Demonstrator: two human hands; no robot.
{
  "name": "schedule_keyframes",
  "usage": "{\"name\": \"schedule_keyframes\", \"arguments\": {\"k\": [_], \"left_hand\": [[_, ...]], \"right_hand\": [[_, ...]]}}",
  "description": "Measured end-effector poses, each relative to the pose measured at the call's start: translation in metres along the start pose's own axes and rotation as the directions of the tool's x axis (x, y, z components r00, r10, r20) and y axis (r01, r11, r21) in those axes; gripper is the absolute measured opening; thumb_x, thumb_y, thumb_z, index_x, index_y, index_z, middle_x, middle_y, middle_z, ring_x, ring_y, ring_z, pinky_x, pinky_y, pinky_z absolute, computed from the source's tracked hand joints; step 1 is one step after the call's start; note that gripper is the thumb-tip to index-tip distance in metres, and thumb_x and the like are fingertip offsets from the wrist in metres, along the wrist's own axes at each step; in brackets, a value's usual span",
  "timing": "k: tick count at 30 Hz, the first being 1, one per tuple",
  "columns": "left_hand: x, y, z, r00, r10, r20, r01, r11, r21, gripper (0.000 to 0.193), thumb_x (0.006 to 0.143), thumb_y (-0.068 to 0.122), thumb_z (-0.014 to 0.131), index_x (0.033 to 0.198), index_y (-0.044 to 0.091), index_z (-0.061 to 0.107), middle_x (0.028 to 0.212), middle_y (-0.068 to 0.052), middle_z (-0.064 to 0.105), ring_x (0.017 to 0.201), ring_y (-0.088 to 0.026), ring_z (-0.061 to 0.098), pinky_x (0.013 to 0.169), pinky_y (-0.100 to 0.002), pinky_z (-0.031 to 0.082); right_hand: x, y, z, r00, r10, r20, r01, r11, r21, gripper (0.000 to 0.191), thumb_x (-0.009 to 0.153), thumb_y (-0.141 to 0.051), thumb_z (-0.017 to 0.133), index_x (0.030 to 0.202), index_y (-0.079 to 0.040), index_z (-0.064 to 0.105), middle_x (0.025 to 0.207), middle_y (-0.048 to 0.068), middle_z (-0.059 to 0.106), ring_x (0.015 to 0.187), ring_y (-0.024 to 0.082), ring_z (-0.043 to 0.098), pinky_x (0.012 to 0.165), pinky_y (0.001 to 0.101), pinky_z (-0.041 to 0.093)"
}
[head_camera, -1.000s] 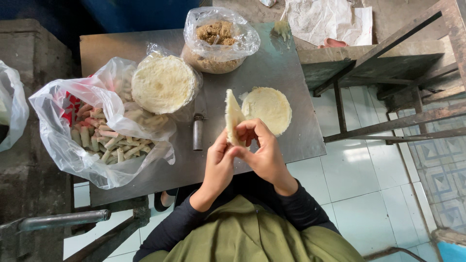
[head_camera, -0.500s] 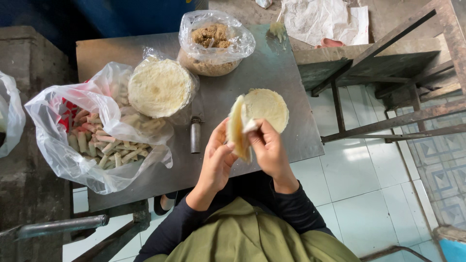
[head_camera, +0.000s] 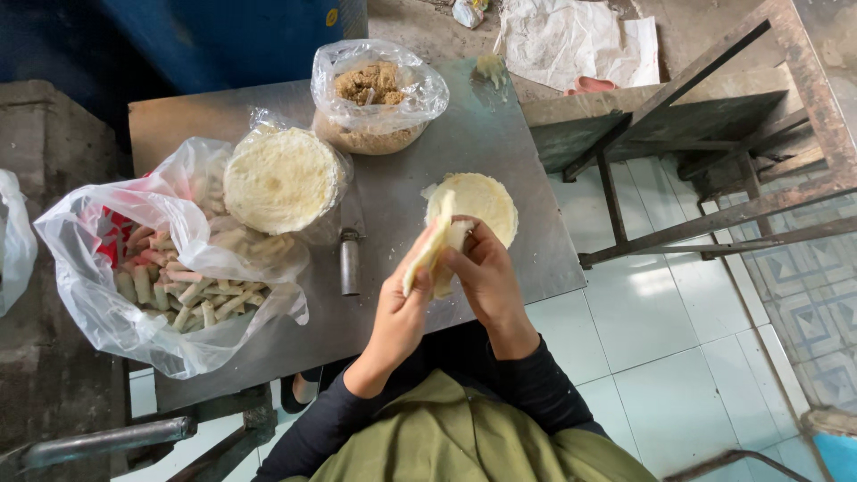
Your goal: The person sits at a metal table and peels thin layers off round white rice cakes by hand, one cake at a time. The separated layers are placed into a plastic bag beside the table, and peeled cakes are set aside as the person works through the stack.
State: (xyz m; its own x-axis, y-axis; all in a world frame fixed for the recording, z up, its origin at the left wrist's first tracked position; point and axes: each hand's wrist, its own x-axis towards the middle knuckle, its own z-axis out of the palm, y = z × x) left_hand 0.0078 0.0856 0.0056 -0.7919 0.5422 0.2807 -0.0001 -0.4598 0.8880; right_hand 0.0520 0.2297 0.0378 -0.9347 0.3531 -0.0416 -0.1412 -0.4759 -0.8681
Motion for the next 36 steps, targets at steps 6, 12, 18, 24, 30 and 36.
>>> {"name": "schedule_keyframes", "arguments": {"k": [6,12,18,24,30,36], "left_hand": [[0.001,0.002,-0.013,0.936,-0.331,-0.122,0.203,0.787,-0.583,0.054,0.109,0.04,0.044,0.147,0.002,0.048,0.14,-0.011,0.059,0.123,-0.021,0.061,0.101,-0.038,0.052],[0.007,0.015,-0.025,0.898,-0.293,-0.328,-0.067,0.646,-0.761,0.058,0.109,0.047,0.04,0.149,0.006,0.04,0.14,-0.012,0.057,0.119,-0.026,0.065,0.096,-0.041,0.059],[0.009,0.029,-0.048,0.877,-0.132,-0.462,-0.233,0.724,-0.649,0.06,0.109,0.047,0.04,0.153,0.008,0.037,0.146,-0.015,0.054,0.125,-0.028,0.063,0.097,-0.042,0.059],[0.007,0.033,-0.058,0.875,-0.16,-0.457,-0.235,0.684,-0.69,0.061,0.11,0.045,0.043,0.157,0.007,0.036,0.152,-0.011,0.051,0.134,-0.025,0.057,0.108,-0.041,0.054],[0.007,0.034,-0.054,0.858,-0.232,-0.458,-0.159,0.728,-0.667,0.062,0.106,0.046,0.045,0.155,0.007,0.037,0.15,-0.01,0.051,0.134,-0.025,0.056,0.107,-0.041,0.053],[0.004,0.037,-0.053,0.865,-0.248,-0.435,-0.121,0.739,-0.662,0.061,0.107,0.045,0.044,0.155,0.007,0.037,0.15,-0.01,0.051,0.134,-0.025,0.056,0.106,-0.041,0.052]], "right_hand": [[0.017,0.018,-0.033,0.989,0.056,-0.138,-0.028,0.979,0.2,0.034,0.097,-0.016,0.068,0.127,-0.002,0.061,0.118,0.006,0.071,0.109,0.017,0.067,0.098,0.0354,0.052],[0.02,0.013,-0.067,0.963,0.079,-0.258,0.02,0.933,0.36,0.023,0.104,-0.017,0.065,0.124,-0.005,0.063,0.118,0.005,0.07,0.109,0.016,0.066,0.097,0.0326,0.051],[0.023,-0.046,-0.081,0.889,-0.002,-0.458,0.094,0.98,0.178,0.028,0.095,-0.024,0.063,0.118,-0.008,0.065,0.105,0.004,0.071,0.098,0.021,0.069,0.085,0.0386,0.056],[0.051,-0.069,-0.074,0.78,-0.578,0.24,0.413,0.186,-0.892,0.01,0.101,-0.005,0.068,0.11,-0.002,0.07,0.105,0.011,0.068,0.096,0.023,0.068,0.083,0.037,0.054],[0.044,-0.012,-0.055,0.837,-0.307,0.453,0.422,-0.166,-0.891,0.023,0.078,0.004,0.07,0.097,-0.008,0.076,0.087,0.009,0.064,0.086,0.031,0.065,0.075,0.043,0.052],[0.032,-0.001,-0.066,0.834,-0.358,0.42,0.394,-0.146,-0.907,0.024,0.078,0.005,0.069,0.096,-0.009,0.075,0.087,0.006,0.064,0.087,0.028,0.064,0.076,0.0401,0.053]]}}
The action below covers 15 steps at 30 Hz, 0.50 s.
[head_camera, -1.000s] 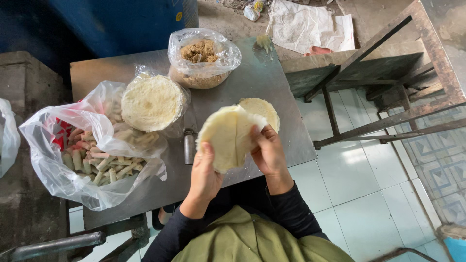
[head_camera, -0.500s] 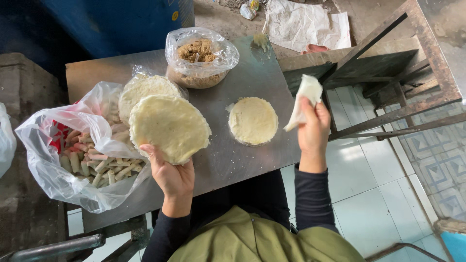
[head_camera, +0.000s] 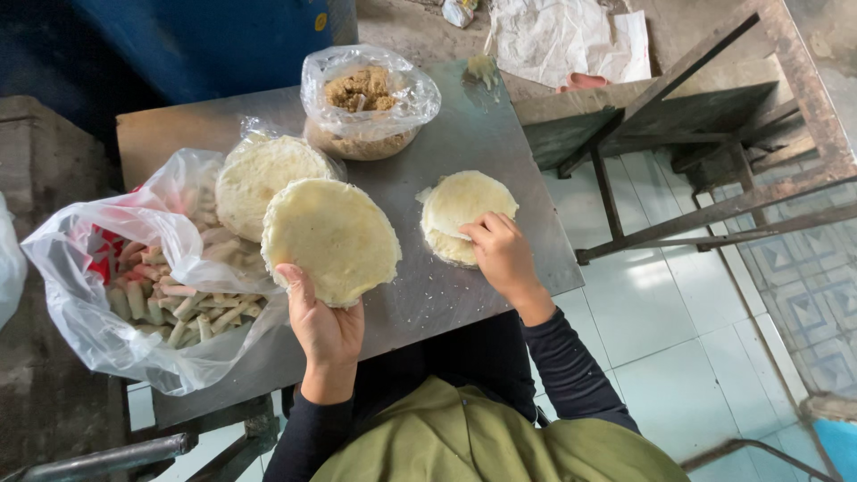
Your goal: The person sits at a metal table and peels thin layers off round white rice cakes by hand, one cake at a time. The separated layers are placed into a plastic bag beside the table, and peeled cakes are set aside as the person works through the stack.
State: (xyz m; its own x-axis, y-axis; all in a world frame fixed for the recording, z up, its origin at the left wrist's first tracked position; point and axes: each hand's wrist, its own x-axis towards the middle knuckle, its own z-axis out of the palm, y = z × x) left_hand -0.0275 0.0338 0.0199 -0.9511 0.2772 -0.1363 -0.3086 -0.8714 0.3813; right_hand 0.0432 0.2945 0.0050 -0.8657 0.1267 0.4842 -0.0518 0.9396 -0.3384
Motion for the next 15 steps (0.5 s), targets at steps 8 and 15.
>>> {"name": "schedule_keyframes", "arguments": {"k": [8,15], "left_hand": [[0.001,-0.02,0.008,0.996,-0.085,0.013,0.085,0.996,-0.016,0.061,0.107,0.047,0.043,0.153,0.008,0.037,0.147,-0.01,0.053,0.133,-0.025,0.056,0.109,-0.043,0.051],[-0.003,-0.04,0.02,0.931,-0.342,0.128,0.359,0.92,-0.159,0.086,0.1,0.069,0.031,0.151,0.001,0.042,0.149,-0.013,0.053,0.132,-0.029,0.056,0.111,-0.044,0.046]], "right_hand": [[0.006,-0.026,-0.013,0.998,0.001,0.059,-0.009,0.992,0.129,0.022,0.083,-0.011,0.08,0.103,-0.007,0.072,0.093,0.008,0.066,0.092,0.028,0.065,0.079,0.039,0.053],[0.008,-0.083,-0.058,0.987,-0.072,0.141,-0.019,0.83,0.558,0.043,0.078,-0.019,0.085,0.116,-0.006,0.068,0.107,0.009,0.063,0.096,0.021,0.064,0.082,0.0313,0.054]]}}
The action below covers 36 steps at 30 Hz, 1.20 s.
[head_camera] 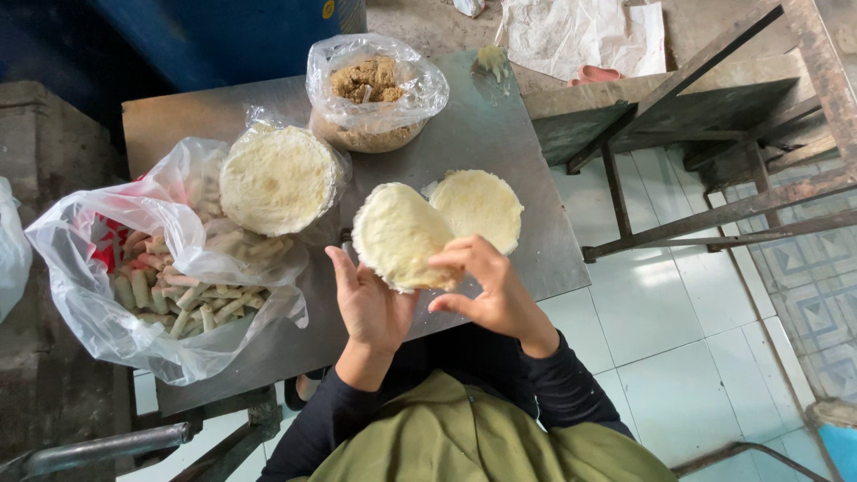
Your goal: The person sits at a metal table and peels thin layers off round white rice cakes by hand, one cake at a time. The separated layers are placed into a plastic bag beside the table, and peeled cakes are set aside as the person works through the stack.
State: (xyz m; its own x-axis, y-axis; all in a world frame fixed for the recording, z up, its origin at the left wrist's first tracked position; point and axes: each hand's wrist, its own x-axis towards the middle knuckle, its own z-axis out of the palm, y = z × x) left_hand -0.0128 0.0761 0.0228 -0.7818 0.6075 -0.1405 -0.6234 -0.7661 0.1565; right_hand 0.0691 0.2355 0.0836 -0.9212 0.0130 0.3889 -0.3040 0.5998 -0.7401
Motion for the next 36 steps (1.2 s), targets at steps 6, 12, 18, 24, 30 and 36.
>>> {"name": "schedule_keyframes", "arguments": {"k": [6,12,18,24,30,36], "left_hand": [[0.0,-0.001,-0.004,0.996,-0.086,0.038,0.083,0.993,0.09,0.1,0.095,0.078,0.034,0.152,-0.004,0.041,0.148,-0.015,0.053,0.132,-0.029,0.055,0.111,-0.041,0.045],[0.001,-0.005,-0.011,0.989,-0.091,0.118,0.081,0.993,0.09,0.097,0.093,0.073,0.046,0.152,-0.004,0.039,0.145,-0.016,0.056,0.131,-0.028,0.057,0.11,-0.041,0.048],[-0.001,-0.019,-0.01,0.974,-0.051,0.22,-0.074,0.849,0.524,0.065,0.096,0.02,0.075,0.146,0.002,0.039,0.135,-0.011,0.055,0.124,-0.023,0.057,0.102,-0.039,0.05],[0.003,-0.011,-0.004,0.984,-0.171,0.044,0.166,0.981,0.098,0.062,0.101,0.041,0.058,0.146,0.001,0.044,0.132,-0.015,0.061,0.115,-0.025,0.064,0.097,-0.037,0.053],[-0.002,-0.016,-0.003,0.988,-0.108,0.115,0.065,0.943,0.328,0.062,0.09,0.006,0.064,0.147,0.004,0.04,0.136,-0.009,0.057,0.124,-0.02,0.058,0.103,-0.035,0.049],[-0.003,-0.024,-0.015,0.986,-0.111,0.126,0.059,0.932,0.357,0.064,0.088,-0.015,0.055,0.148,0.005,0.041,0.132,-0.009,0.058,0.122,-0.02,0.059,0.104,-0.035,0.049]], "right_hand": [[0.009,-0.004,-0.01,0.982,0.136,0.134,-0.158,0.973,0.171,0.023,0.084,-0.007,0.083,0.105,-0.005,0.074,0.101,0.004,0.069,0.089,0.016,0.066,0.079,0.0291,0.052],[0.009,0.007,-0.013,0.972,0.161,0.172,-0.195,0.96,0.201,0.017,0.087,-0.003,0.079,0.104,-0.006,0.075,0.097,0.003,0.072,0.089,0.014,0.069,0.08,0.0284,0.054],[0.01,-0.004,-0.011,0.965,0.222,0.137,-0.228,0.973,0.029,0.008,0.094,-0.001,0.07,0.101,-0.003,0.067,0.102,0.005,0.063,0.091,0.015,0.065,0.081,0.0292,0.054],[0.009,-0.019,-0.016,0.977,0.148,0.151,-0.158,0.986,0.061,0.021,0.083,-0.004,0.08,0.1,-0.002,0.067,0.104,0.006,0.061,0.091,0.017,0.063,0.08,0.03,0.053],[0.009,-0.009,-0.017,0.962,0.252,0.11,-0.266,0.953,0.143,0.006,0.094,-0.001,0.069,0.099,-0.002,0.066,0.097,0.005,0.068,0.086,0.013,0.064,0.08,0.028,0.053],[0.006,-0.006,-0.014,0.964,0.254,0.08,-0.265,0.95,0.168,0.01,0.097,-0.004,0.066,0.106,-0.001,0.069,0.097,0.004,0.071,0.089,0.012,0.066,0.081,0.0264,0.053]]}}
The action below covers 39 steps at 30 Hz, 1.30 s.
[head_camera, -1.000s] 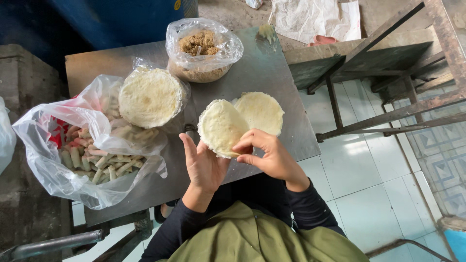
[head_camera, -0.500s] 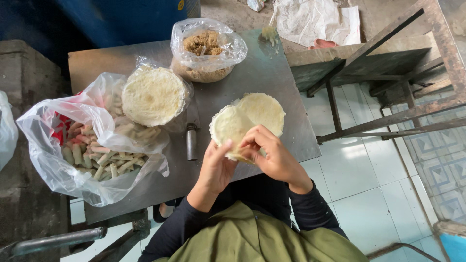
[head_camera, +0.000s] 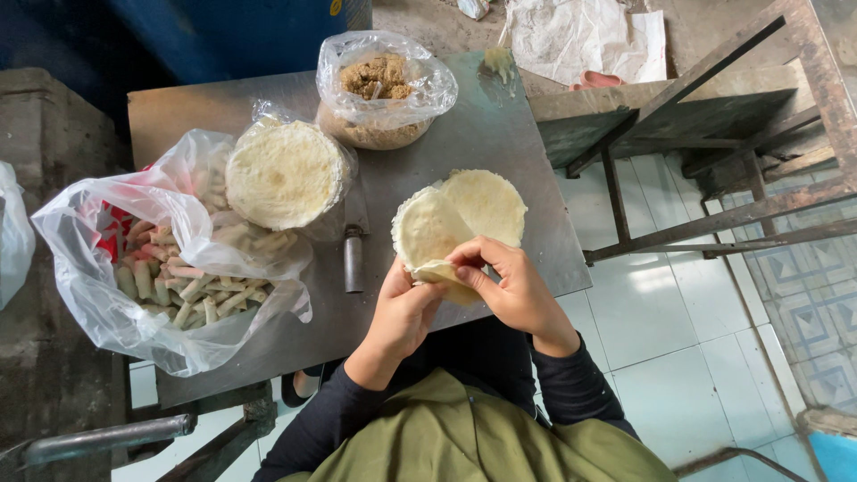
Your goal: The person sits at a metal table and peels thin layers off round white rice cakes by hand, one cake at a time. The separated layers are placed into a plastic bag beside the table, and peeled cakes are set aside as the person works through the stack.
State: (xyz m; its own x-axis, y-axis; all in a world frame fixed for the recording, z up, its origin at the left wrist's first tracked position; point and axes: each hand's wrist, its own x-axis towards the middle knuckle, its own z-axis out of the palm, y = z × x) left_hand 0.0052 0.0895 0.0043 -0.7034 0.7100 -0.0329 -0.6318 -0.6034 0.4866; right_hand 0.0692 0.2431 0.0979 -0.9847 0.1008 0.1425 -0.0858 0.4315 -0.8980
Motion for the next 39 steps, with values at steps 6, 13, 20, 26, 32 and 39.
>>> {"name": "schedule_keyframes", "arguments": {"k": [6,13,20,26,32,39], "left_hand": [[-0.003,-0.014,-0.009,0.998,0.037,0.046,-0.038,0.999,0.019,0.052,0.096,-0.011,0.051,0.146,0.004,0.041,0.131,-0.01,0.058,0.119,-0.02,0.059,0.101,-0.035,0.05],[-0.002,-0.023,-0.017,0.977,0.16,0.139,-0.189,0.955,0.23,0.061,0.095,-0.009,0.049,0.152,0.008,0.033,0.125,-0.008,0.057,0.112,-0.016,0.057,0.096,-0.031,0.049],[-0.006,-0.014,-0.014,0.966,0.167,0.196,-0.227,0.91,0.347,0.068,0.091,-0.015,0.054,0.153,0.003,0.031,0.133,-0.009,0.054,0.123,-0.019,0.055,0.106,-0.034,0.047],[-0.009,-0.007,-0.007,0.975,0.113,0.189,-0.11,0.994,-0.025,0.081,0.085,-0.014,0.054,0.158,0.005,0.026,0.142,-0.013,0.05,0.133,-0.024,0.051,0.114,-0.039,0.041],[-0.004,-0.007,-0.006,0.978,0.107,0.178,-0.093,0.992,-0.084,0.069,0.089,-0.013,0.048,0.155,0.002,0.031,0.14,-0.013,0.052,0.132,-0.025,0.052,0.115,-0.041,0.042],[-0.008,0.0,-0.006,0.98,0.066,0.19,-0.049,0.995,-0.092,0.062,0.092,-0.012,0.048,0.152,0.0,0.035,0.134,-0.015,0.056,0.123,-0.026,0.056,0.109,-0.043,0.046]], "right_hand": [[-0.003,-0.012,0.001,0.994,-0.111,-0.02,0.109,0.993,-0.048,0.017,0.096,-0.011,0.073,0.11,-0.003,0.071,0.097,0.005,0.069,0.083,0.012,0.061,0.077,0.0269,0.052],[-0.002,-0.028,0.008,0.993,-0.122,0.012,0.122,0.987,-0.1,0.017,0.087,-0.01,0.08,0.101,-0.003,0.073,0.093,0.006,0.07,0.08,0.013,0.064,0.07,0.0271,0.049],[0.001,-0.027,0.007,0.993,-0.116,0.017,0.117,0.987,-0.113,0.007,0.094,-0.004,0.072,0.1,-0.003,0.072,0.094,0.005,0.071,0.078,0.013,0.065,0.072,0.0265,0.053],[0.0,-0.024,0.007,0.997,-0.079,0.022,0.08,0.995,-0.056,0.006,0.094,0.0,0.069,0.099,-0.001,0.071,0.096,0.006,0.07,0.085,0.014,0.068,0.076,0.0271,0.056],[0.002,-0.03,0.006,0.995,-0.085,0.042,0.088,0.993,-0.076,0.005,0.094,0.001,0.07,0.099,-0.002,0.07,0.096,0.006,0.07,0.088,0.015,0.07,0.079,0.0276,0.056],[0.001,-0.036,0.004,0.994,-0.032,0.105,0.04,0.996,-0.075,0.013,0.089,-0.002,0.073,0.101,-0.003,0.071,0.096,0.005,0.067,0.087,0.014,0.068,0.078,0.0271,0.056]]}}
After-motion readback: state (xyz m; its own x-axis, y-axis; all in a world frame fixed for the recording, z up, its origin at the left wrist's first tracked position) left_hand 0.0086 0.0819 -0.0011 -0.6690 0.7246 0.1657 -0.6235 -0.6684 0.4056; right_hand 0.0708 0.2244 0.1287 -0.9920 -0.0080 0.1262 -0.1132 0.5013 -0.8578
